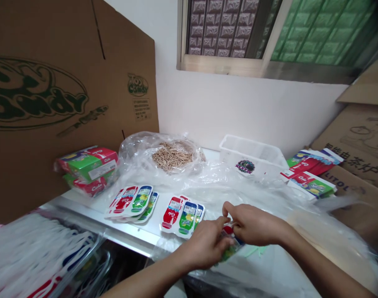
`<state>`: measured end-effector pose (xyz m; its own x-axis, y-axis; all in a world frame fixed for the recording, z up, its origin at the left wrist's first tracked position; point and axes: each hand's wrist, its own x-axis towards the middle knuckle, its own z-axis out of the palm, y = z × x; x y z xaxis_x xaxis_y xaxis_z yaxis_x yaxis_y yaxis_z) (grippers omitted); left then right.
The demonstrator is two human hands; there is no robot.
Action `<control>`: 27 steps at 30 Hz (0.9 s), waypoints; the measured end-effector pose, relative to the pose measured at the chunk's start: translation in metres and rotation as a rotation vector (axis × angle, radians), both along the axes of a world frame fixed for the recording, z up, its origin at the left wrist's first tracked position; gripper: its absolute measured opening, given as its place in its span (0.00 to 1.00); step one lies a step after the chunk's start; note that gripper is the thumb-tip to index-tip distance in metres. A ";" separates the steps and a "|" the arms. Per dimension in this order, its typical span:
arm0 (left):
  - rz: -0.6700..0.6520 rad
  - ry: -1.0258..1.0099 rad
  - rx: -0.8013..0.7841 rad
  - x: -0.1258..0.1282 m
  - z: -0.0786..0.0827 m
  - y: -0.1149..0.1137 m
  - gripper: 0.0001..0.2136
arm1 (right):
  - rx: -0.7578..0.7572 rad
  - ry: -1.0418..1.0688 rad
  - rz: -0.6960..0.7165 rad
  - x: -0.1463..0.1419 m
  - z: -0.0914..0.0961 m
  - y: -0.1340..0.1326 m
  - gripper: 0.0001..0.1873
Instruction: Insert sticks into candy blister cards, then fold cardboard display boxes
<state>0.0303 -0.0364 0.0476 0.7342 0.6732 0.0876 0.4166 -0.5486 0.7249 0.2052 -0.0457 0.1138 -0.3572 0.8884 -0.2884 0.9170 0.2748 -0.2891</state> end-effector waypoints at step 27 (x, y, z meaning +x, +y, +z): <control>0.203 -0.770 -0.937 0.020 -0.047 0.001 0.18 | 0.024 0.888 -0.459 0.007 -0.065 -0.016 0.06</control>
